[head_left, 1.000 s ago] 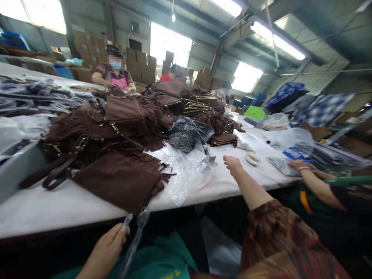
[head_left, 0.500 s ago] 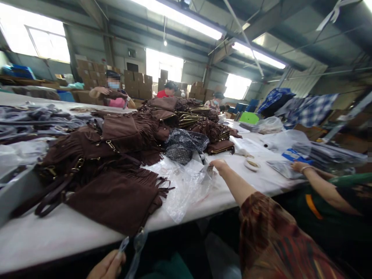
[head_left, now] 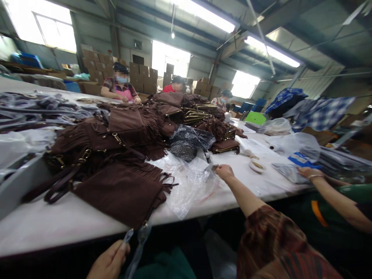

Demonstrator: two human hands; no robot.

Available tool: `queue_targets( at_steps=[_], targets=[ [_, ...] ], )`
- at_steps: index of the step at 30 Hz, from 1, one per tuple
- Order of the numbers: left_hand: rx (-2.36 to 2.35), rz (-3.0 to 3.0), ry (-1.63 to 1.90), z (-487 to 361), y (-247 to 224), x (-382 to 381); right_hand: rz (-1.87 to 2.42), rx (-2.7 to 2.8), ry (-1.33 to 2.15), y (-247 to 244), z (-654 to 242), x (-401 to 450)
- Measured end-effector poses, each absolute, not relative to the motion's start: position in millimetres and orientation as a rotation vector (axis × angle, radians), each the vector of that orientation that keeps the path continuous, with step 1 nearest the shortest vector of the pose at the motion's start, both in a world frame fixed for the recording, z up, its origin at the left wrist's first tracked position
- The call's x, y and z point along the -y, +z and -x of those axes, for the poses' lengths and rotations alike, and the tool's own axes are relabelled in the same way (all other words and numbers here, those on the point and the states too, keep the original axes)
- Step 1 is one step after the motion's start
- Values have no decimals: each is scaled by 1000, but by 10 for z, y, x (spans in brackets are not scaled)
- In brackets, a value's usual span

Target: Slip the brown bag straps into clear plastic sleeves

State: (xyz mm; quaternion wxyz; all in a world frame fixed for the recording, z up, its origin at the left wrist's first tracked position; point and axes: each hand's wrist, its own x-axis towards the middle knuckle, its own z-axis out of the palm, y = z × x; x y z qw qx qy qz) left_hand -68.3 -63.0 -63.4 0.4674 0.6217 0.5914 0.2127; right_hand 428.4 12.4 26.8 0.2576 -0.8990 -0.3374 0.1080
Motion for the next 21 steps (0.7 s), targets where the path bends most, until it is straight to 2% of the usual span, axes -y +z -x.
queue_targets(
  at_steps=[6, 9, 10, 13, 16, 21],
  targets=[
    [-1405, -1636, 559, 628, -310, 759, 2589, 1154, 147, 412, -4220, 165],
    [-1421, -1684, 581, 585, -242, 786, 2287, 1393, -93, 421, -3832, 336],
    [-1425, -1704, 595, 572, -242, 794, 2121, 1472, -47, 417, -3605, 401],
    [-1431, -1787, 621, 543, -271, 831, 1750, 1581, 556, 366, -2704, 633],
    [-1442, -1867, 619, 538, -301, 872, 1566, 1617, 1068, 222, -1793, 814],
    [-1431, -2002, 594, 572, -323, 910, 1476, 1483, 1402, -40, -1015, 798]
  ],
)
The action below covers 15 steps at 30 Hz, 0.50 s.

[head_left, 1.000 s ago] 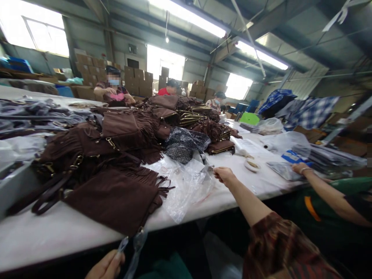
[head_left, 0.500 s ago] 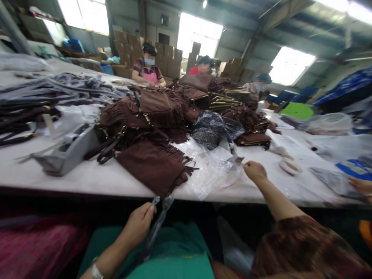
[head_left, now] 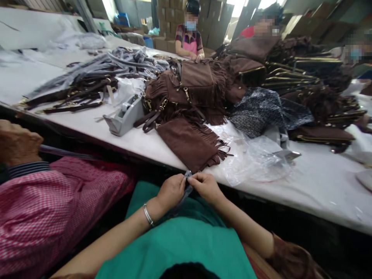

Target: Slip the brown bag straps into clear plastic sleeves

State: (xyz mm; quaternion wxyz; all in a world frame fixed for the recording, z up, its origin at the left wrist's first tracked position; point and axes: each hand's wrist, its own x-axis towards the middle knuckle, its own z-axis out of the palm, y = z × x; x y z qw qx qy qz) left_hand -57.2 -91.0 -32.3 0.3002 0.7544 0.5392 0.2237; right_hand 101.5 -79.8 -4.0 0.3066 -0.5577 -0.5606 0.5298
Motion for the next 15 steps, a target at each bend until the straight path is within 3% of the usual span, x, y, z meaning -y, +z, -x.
queue_targets(
  at_steps=[15],
  targets=[
    [-1584, -2301, 344, 594, -428, 959, 1756, 1564, 1274, -252, -922, 646]
  ],
)
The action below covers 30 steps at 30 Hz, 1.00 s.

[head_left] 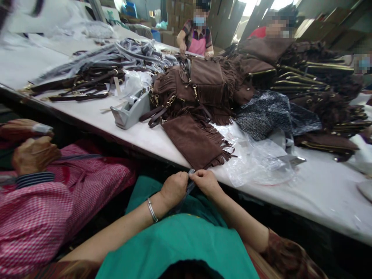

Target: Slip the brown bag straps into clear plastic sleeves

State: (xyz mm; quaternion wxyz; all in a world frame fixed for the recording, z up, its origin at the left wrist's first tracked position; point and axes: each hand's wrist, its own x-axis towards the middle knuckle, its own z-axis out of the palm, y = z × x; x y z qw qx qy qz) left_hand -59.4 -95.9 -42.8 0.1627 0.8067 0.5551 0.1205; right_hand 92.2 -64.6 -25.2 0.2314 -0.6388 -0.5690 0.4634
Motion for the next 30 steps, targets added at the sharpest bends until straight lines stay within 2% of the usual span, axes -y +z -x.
queue_targets(
  at_steps=[9, 14, 21, 30],
  targets=[
    [-1656, -2484, 355, 594, -389, 998, 1814, 1595, 1238, -202, -907, 624],
    [-1643, -2334, 391, 608, -368, 955, 1690, 1511, 1343, -181, -916, 694],
    [-1529, -1588, 712, 539, -296, 867, 1621, 1298, 1425, -269, -923, 774],
    [-1027, -429, 654, 553, -207, 869, 1565, 1171, 1410, -507, -852, 850]
  ],
)
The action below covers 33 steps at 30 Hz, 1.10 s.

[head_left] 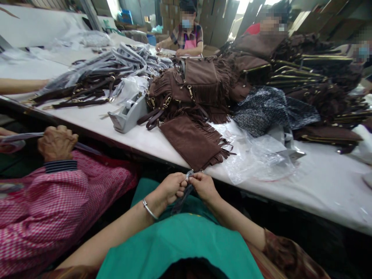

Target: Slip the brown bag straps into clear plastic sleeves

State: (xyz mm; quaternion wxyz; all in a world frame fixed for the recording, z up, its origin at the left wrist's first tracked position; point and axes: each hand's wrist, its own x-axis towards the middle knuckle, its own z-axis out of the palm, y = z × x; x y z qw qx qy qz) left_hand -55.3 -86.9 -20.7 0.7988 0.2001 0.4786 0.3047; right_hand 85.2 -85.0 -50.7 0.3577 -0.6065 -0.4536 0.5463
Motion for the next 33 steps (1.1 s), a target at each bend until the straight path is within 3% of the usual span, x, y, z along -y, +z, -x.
queue_targets(
  at_steps=[8, 13, 16, 19, 26, 33],
  targets=[
    [-923, -112, 552, 536, -215, 908, 1480, 1129, 1369, -630, -787, 880],
    [-1209, -603, 679, 472, -197, 991, 1527, 965, 1606, -701, -775, 838],
    [-1445, -1124, 786, 490, -225, 1015, 1597, 1207, 1681, -585, -878, 837],
    [-1514, -1492, 841, 532, -262, 1032, 1627, 1644, 1364, -338, -1036, 828],
    [-1514, -1633, 835, 515, -337, 1088, 1282, 2577, 377, 235, -1040, 570],
    [-1487, -1647, 859, 540, -393, 1119, 1146, 2956, 317, 291, -871, 344]
  ],
)
